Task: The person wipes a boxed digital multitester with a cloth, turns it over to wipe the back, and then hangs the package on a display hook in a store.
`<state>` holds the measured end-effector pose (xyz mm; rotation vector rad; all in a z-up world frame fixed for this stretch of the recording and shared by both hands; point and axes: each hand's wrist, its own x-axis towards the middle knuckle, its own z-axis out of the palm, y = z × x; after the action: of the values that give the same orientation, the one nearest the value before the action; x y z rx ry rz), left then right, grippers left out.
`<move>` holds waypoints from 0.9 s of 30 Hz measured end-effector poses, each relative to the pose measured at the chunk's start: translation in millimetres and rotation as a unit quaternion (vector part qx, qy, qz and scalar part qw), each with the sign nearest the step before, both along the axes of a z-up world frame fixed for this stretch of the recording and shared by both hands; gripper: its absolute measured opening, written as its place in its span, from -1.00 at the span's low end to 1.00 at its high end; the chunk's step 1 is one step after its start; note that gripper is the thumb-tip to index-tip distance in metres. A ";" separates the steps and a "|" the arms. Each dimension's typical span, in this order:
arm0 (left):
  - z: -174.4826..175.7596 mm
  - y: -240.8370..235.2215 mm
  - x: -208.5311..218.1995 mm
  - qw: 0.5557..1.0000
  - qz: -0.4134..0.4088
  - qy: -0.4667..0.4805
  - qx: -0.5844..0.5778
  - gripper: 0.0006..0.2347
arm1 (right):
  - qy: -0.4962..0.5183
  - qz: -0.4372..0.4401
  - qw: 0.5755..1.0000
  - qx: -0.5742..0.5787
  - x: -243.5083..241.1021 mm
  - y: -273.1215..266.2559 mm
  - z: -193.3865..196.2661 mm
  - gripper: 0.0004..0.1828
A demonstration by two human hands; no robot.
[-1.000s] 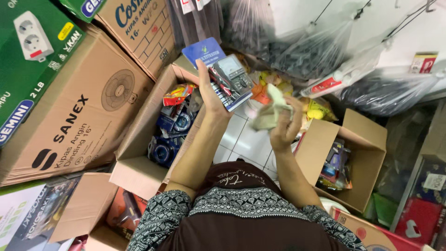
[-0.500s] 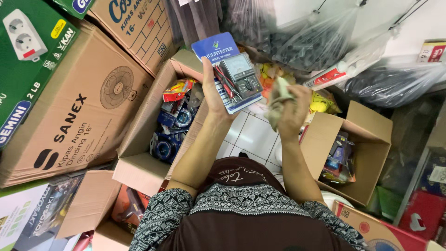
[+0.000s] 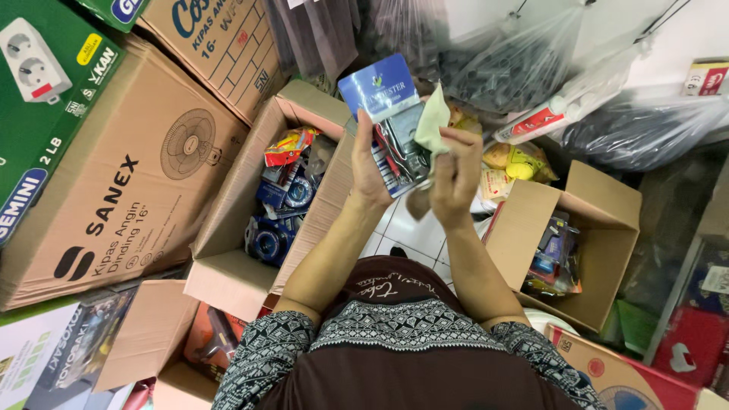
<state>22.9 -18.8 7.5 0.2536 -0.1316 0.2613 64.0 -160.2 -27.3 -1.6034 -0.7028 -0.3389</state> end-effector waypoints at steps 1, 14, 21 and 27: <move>-1.6 -0.8 -1.2 1.000 0.007 -0.001 0.007 -0.37 | 0.058 -0.005 0.998 0.017 7.2 -3.9 -8.9 -0.75; -54.5 -27.1 0.6 0.962 0.052 0.021 0.267 -0.45 | -0.104 0.066 0.990 -0.064 -14.3 17.8 63.3 -0.73; -41.8 -28.3 -0.5 0.840 0.160 0.033 0.517 -0.37 | 0.130 0.178 0.964 0.149 7.2 -0.1 17.9 -0.71; -51.0 -17.8 -3.3 0.930 0.043 0.029 0.365 -0.49 | 0.232 0.093 0.934 0.255 45.0 -13.7 -17.2 -0.74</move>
<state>19.5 -36.6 -43.5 1.0097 -0.1553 0.2834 109.1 -173.9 -44.5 -1.0508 -0.3553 0.0090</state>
